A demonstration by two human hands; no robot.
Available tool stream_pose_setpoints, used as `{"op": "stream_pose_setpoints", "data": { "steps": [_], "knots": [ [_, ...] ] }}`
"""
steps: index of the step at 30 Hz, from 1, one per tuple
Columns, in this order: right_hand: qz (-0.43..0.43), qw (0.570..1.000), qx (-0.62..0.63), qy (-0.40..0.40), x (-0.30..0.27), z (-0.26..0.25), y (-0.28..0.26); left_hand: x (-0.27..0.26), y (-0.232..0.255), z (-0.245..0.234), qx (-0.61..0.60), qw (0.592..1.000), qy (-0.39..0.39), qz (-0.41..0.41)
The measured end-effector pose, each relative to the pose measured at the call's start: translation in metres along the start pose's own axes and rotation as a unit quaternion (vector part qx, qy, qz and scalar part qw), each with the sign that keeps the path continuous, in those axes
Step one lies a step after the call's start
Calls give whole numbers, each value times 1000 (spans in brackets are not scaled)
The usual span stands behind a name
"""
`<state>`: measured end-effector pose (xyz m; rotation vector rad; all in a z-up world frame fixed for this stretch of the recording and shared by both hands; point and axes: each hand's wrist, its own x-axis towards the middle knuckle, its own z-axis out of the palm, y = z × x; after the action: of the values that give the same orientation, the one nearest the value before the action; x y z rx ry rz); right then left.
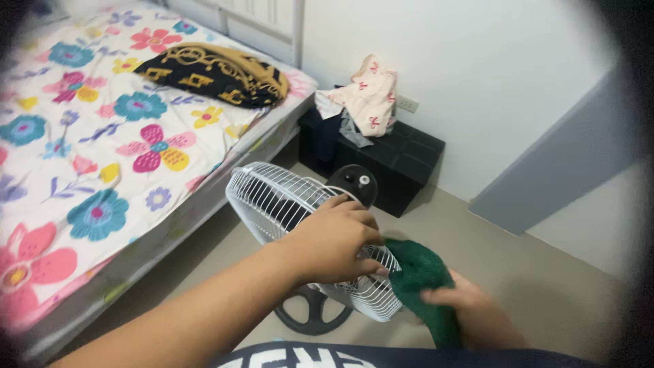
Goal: The person disassembles a standing fan by first wiping the front grille with a cloth, then using scissors to pry and remove the grille. They proceed to unscrew and remove the fan blades from the motor housing.
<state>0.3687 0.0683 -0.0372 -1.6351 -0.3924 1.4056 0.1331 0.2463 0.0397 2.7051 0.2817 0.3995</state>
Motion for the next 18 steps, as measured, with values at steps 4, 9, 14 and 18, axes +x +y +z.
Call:
{"op": "stream_pose_setpoints", "data": {
  "steps": [4,9,14,18],
  "knots": [
    [-1,959,-235,157,-9,18,8,2,-10,-7,-23,999,22,40],
    [24,904,-373,206,-22,62,-10,-16,-67,-23,-74,986,136,-65],
    [-96,868,-383,302,-45,102,-60,-76,-165,-40,-102,924,269,-253],
    [-121,896,-383,188,-40,144,-133,-97,-218,-17,-249,884,209,-335]
  ]
}}
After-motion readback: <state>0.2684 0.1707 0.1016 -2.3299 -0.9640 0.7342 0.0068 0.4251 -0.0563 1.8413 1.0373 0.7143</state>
